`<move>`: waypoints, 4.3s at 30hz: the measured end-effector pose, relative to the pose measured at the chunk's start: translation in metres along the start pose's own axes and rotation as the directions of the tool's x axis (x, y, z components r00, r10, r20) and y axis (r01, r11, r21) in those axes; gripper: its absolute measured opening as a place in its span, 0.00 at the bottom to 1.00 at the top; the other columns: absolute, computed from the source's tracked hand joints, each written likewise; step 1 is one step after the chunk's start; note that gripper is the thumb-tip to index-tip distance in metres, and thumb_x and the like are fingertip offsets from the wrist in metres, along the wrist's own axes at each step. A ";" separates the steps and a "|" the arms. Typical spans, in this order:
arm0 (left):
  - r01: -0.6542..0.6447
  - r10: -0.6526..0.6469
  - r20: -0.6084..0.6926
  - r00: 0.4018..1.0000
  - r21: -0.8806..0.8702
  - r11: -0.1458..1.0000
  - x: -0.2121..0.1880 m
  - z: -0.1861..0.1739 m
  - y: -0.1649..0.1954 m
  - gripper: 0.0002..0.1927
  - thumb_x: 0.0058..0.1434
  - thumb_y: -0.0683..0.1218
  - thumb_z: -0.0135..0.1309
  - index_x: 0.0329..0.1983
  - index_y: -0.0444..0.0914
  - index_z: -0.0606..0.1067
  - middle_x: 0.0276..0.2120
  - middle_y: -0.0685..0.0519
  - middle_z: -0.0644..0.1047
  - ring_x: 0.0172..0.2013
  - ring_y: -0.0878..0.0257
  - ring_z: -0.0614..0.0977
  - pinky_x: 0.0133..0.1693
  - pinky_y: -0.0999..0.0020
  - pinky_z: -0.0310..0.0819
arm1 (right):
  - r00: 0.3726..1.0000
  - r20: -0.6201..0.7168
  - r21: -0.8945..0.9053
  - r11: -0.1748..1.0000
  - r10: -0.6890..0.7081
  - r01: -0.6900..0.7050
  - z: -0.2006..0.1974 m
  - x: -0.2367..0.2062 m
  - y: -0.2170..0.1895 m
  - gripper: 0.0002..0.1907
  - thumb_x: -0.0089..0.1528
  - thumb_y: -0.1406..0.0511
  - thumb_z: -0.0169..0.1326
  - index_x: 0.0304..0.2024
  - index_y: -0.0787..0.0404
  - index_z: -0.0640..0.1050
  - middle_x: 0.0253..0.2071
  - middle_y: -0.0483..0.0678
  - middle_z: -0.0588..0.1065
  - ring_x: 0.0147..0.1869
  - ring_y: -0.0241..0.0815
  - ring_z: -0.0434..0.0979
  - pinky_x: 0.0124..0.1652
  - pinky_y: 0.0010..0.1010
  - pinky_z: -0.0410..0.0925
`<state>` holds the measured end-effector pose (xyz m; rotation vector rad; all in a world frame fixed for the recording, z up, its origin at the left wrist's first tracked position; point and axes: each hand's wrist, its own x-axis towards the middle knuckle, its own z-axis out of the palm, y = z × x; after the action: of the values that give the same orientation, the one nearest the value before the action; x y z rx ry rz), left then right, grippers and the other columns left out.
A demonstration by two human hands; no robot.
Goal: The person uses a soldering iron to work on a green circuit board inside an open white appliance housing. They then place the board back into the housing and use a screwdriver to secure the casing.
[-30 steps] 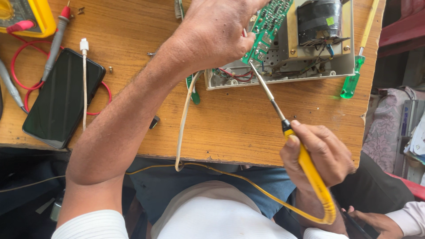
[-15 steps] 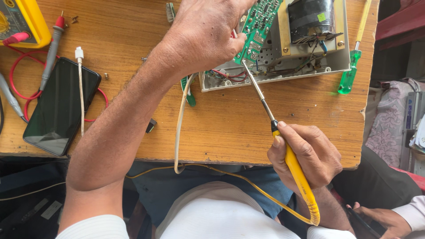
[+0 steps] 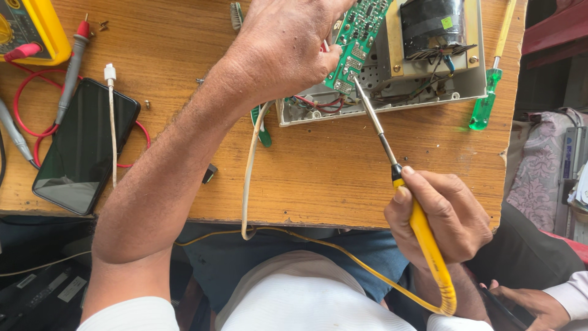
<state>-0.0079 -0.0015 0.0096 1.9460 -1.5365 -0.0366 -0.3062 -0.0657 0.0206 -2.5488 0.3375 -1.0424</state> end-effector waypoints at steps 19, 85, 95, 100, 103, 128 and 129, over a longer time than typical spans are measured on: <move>-0.044 0.045 -0.025 0.999 0.034 0.998 0.000 0.001 -0.001 0.26 0.60 0.41 0.62 0.63 0.40 0.75 0.31 0.46 0.80 0.31 0.53 0.83 0.37 0.50 0.76 | 0.994 0.094 0.064 0.997 -0.047 0.041 0.001 0.006 0.000 0.09 0.71 0.66 0.62 0.51 0.66 0.81 0.37 0.54 0.79 0.35 0.41 0.82 0.34 0.28 0.75; -0.054 0.054 -0.034 0.998 0.017 0.998 0.000 0.000 0.002 0.23 0.58 0.41 0.63 0.58 0.39 0.77 0.33 0.47 0.80 0.34 0.52 0.83 0.39 0.49 0.75 | 0.992 0.111 0.056 0.997 -0.058 0.052 -0.005 0.013 0.001 0.07 0.70 0.69 0.62 0.50 0.65 0.81 0.37 0.53 0.78 0.35 0.42 0.81 0.34 0.29 0.74; -0.064 0.066 -0.031 0.997 0.057 0.996 0.001 0.001 0.001 0.23 0.57 0.40 0.63 0.57 0.39 0.77 0.35 0.46 0.80 0.36 0.50 0.83 0.39 0.49 0.75 | 0.992 0.113 0.057 0.997 -0.054 0.047 -0.006 0.014 0.002 0.07 0.70 0.68 0.62 0.49 0.65 0.81 0.36 0.52 0.78 0.35 0.42 0.81 0.35 0.29 0.74; -0.066 0.067 -0.033 0.997 0.035 0.997 0.000 0.001 0.000 0.24 0.58 0.41 0.63 0.59 0.38 0.76 0.35 0.46 0.80 0.36 0.51 0.83 0.40 0.50 0.76 | 0.991 0.119 0.044 0.998 -0.052 0.047 -0.006 0.014 0.002 0.07 0.71 0.68 0.62 0.50 0.65 0.82 0.37 0.52 0.78 0.35 0.42 0.82 0.35 0.29 0.74; -0.035 0.035 0.004 0.999 0.048 0.998 0.000 0.002 0.000 0.22 0.59 0.42 0.63 0.58 0.38 0.77 0.34 0.46 0.80 0.35 0.52 0.83 0.40 0.49 0.75 | 0.991 0.123 0.050 0.998 -0.049 0.043 -0.007 0.014 0.002 0.07 0.70 0.68 0.62 0.50 0.65 0.82 0.37 0.53 0.79 0.36 0.42 0.82 0.36 0.29 0.75; -0.082 0.087 -0.037 0.996 0.102 0.991 0.000 0.004 -0.003 0.19 0.59 0.41 0.62 0.54 0.36 0.75 0.39 0.45 0.78 0.42 0.47 0.80 0.43 0.45 0.71 | 0.923 0.095 0.517 0.774 0.372 -0.366 -0.002 0.018 0.042 0.11 0.73 0.65 0.59 0.47 0.70 0.80 0.36 0.52 0.79 0.35 0.36 0.81 0.36 0.21 0.74; -0.091 0.096 -0.045 0.994 0.100 0.991 -0.001 0.004 -0.003 0.19 0.59 0.41 0.62 0.54 0.36 0.75 0.40 0.45 0.78 0.43 0.46 0.80 0.43 0.45 0.71 | 0.917 0.117 0.531 0.757 0.381 -0.382 -0.004 0.019 0.045 0.11 0.73 0.65 0.60 0.46 0.71 0.80 0.36 0.52 0.78 0.35 0.36 0.81 0.36 0.20 0.74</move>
<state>-0.0073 -0.0022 0.0045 1.9325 -1.6218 0.1291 -0.2990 -0.1138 0.0162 -1.8624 0.4616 -0.8269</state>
